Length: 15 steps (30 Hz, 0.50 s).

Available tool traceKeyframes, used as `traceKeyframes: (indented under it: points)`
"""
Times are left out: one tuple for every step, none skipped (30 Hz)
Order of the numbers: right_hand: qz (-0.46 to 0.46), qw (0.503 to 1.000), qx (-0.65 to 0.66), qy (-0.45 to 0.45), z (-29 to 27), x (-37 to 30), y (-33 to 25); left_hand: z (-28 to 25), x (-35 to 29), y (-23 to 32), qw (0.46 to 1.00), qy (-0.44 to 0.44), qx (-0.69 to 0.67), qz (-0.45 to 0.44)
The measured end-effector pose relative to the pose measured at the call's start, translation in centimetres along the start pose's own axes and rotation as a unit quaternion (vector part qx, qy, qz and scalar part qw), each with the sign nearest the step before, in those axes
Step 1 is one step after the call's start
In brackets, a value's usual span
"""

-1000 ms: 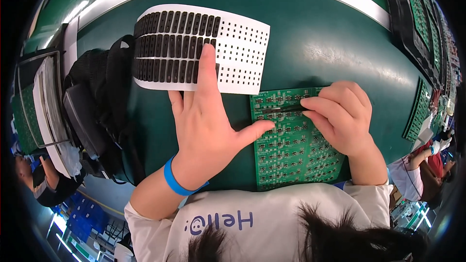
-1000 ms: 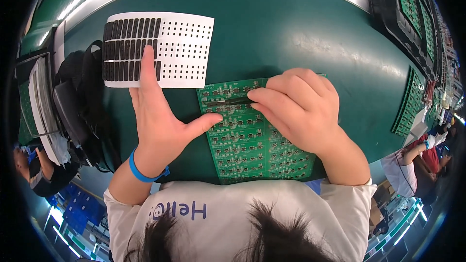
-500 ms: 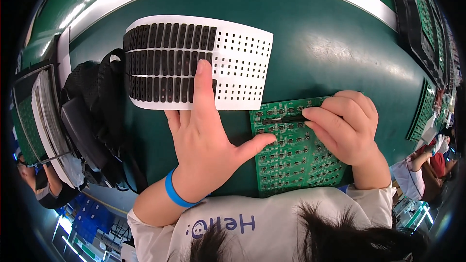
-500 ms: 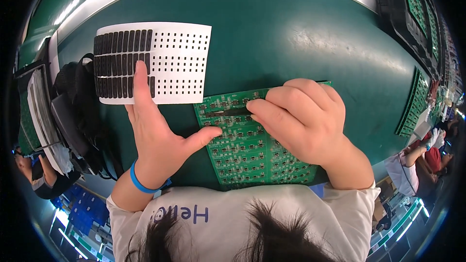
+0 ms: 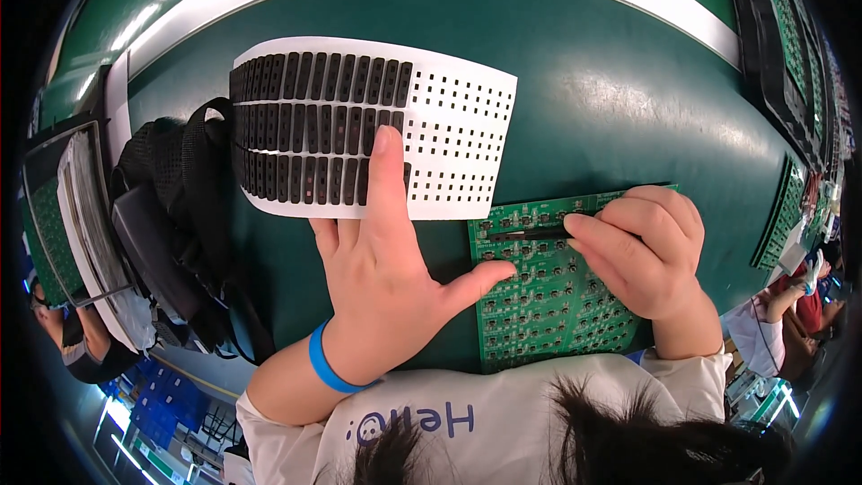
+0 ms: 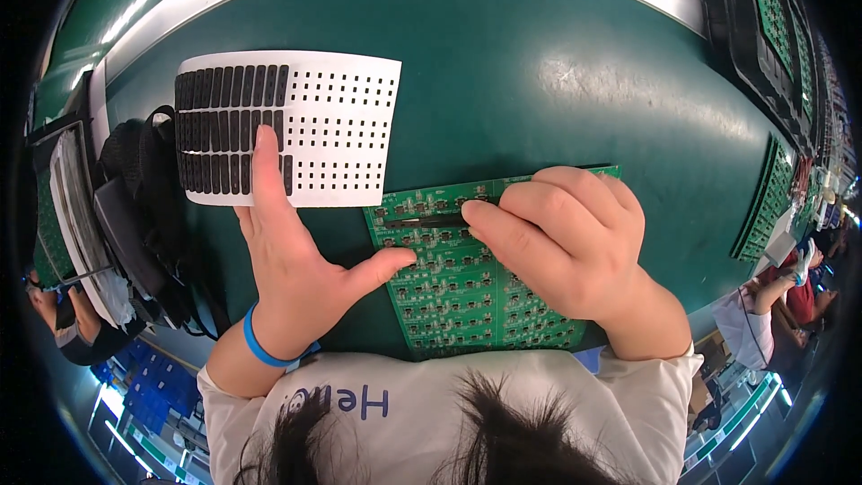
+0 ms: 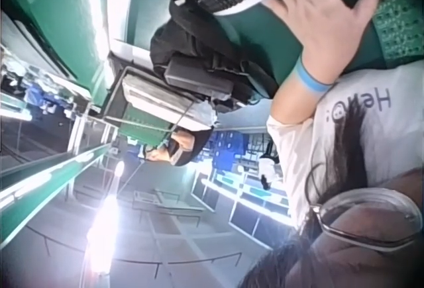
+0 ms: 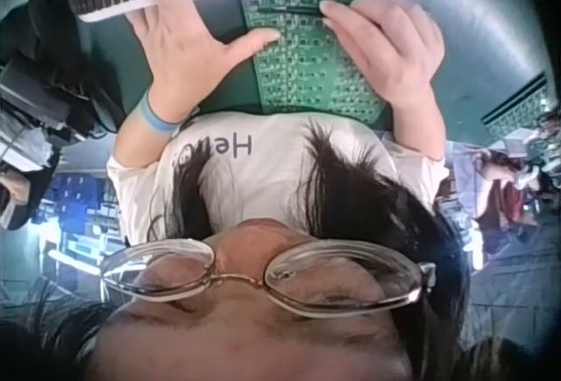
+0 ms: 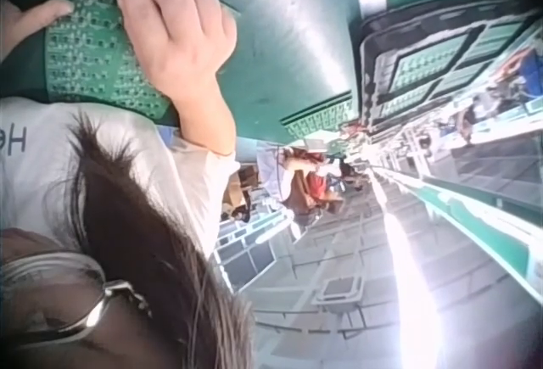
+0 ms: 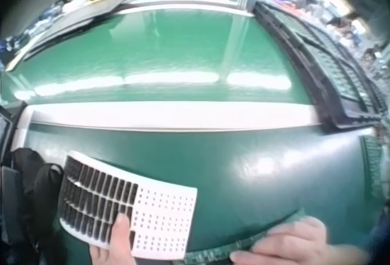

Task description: Assembling electronic components onto a printed circuit board using tweezers.

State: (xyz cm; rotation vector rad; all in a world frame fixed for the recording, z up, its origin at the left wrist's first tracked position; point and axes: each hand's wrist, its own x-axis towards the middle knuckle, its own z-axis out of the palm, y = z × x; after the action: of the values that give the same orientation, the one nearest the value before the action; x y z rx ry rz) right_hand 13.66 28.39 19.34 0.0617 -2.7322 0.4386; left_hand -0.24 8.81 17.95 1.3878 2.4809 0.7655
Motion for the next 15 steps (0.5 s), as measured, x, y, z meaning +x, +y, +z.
traceKeyframes:
  points:
    - [0.0,1.0,0.0,0.0,0.01,0.0,0.02,-0.04,-0.03,0.0,1.0,-0.002,-0.002,-0.002]
    - [-0.003,1.0,0.004,0.001,0.03,0.0,0.05,-0.07,-0.07,0.01,1.0,-0.003,-0.004,-0.004]
    - [-0.006,1.0,0.006,0.002,0.06,0.01,0.07,-0.08,-0.09,-0.01,1.0,-0.003,-0.004,-0.004]
    - [-0.006,1.0,0.006,0.002,0.06,0.04,0.04,-0.1,-0.12,-0.02,1.0,-0.005,-0.001,-0.005]
    - [-0.007,1.0,0.002,-0.001,0.03,0.07,-0.02,-0.11,-0.15,-0.04,1.0,-0.007,0.002,-0.006]
    - [-0.007,1.0,-0.001,-0.003,-0.03,0.05,0.0,-0.1,-0.08,-0.01,1.0,-0.008,0.002,-0.005]
    - [-0.006,1.0,-0.001,-0.003,-0.03,0.01,0.02,-0.08,-0.01,0.01,1.0,-0.01,0.0,-0.005]
    - [-0.005,1.0,-0.003,-0.001,0.0,-0.05,0.05,-0.06,0.05,0.03,1.0,-0.012,-0.001,-0.004]
    - [-0.005,1.0,-0.004,0.001,0.05,-0.06,0.04,-0.05,0.02,0.02,1.0,-0.011,0.0,-0.004]
    - [-0.006,1.0,-0.004,0.001,0.07,-0.07,0.04,-0.02,-0.03,-0.01,1.0,-0.009,0.0,-0.002]
    - [-0.007,1.0,-0.006,0.001,0.1,-0.1,0.05,0.02,-0.06,-0.03,1.0,-0.008,-0.001,0.0]
    - [-0.007,1.0,-0.009,0.001,0.08,-0.1,0.04,0.02,-0.05,-0.03,1.0,-0.007,-0.001,0.0]
    - [-0.007,1.0,-0.009,0.002,0.05,-0.1,0.04,0.02,-0.04,-0.03,1.0,-0.007,-0.001,0.0]
    - [-0.007,1.0,-0.007,0.002,0.03,-0.09,0.04,0.02,-0.01,-0.03,1.0,-0.007,-0.001,-0.001]
    - [-0.007,1.0,-0.003,0.002,0.04,-0.1,0.04,-0.01,-0.03,-0.01,1.0,-0.007,-0.001,-0.001]
